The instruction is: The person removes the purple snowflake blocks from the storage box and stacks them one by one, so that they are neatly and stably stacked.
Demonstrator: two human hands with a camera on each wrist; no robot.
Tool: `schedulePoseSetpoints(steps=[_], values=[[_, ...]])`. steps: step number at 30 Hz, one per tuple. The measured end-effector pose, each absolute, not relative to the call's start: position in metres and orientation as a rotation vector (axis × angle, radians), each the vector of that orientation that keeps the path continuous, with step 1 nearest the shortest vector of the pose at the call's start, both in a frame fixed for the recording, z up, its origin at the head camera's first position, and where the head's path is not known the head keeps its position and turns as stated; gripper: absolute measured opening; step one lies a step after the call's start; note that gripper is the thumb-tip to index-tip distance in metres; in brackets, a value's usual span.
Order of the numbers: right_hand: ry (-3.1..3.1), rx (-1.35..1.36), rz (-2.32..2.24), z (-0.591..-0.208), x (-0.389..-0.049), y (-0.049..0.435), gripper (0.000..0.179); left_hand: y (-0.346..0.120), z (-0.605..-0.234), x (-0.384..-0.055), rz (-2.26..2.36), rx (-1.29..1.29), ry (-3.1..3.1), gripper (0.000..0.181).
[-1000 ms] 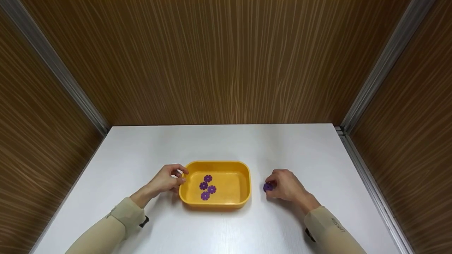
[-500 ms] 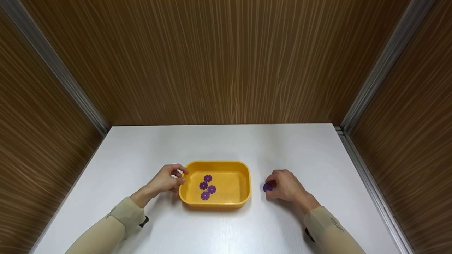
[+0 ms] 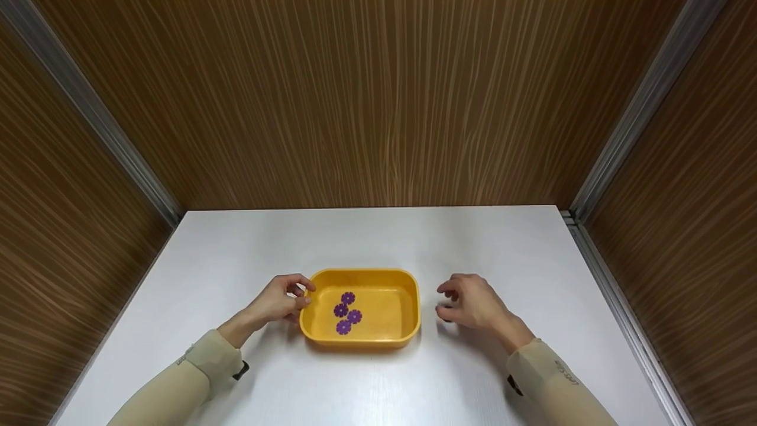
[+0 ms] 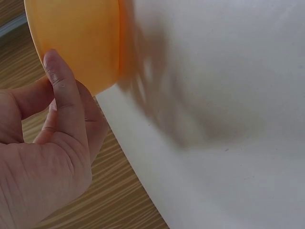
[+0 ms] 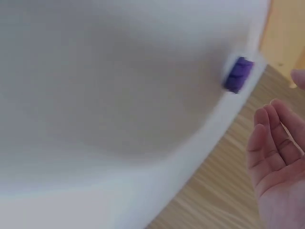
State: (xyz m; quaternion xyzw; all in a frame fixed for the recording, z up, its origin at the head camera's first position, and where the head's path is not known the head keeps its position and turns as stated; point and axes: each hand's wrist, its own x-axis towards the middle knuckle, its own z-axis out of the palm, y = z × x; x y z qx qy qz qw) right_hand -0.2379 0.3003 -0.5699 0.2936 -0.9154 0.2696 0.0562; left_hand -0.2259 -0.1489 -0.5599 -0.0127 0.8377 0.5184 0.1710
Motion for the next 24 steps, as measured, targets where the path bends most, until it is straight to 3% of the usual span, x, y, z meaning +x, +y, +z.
schedulePoseSetpoints(steps=[12, 24], values=[[-2.631, 1.116, 0.887, -0.540, -0.240, 0.248, 0.023, -0.150, -0.561, -0.227, 1.456, -0.039, 2.389, 0.026], [-2.666, 1.209, 0.938, -0.536, -0.240, 0.205, 0.029, -0.149, -0.561, -0.227, 1.467, -0.067, 2.388, 0.026]])
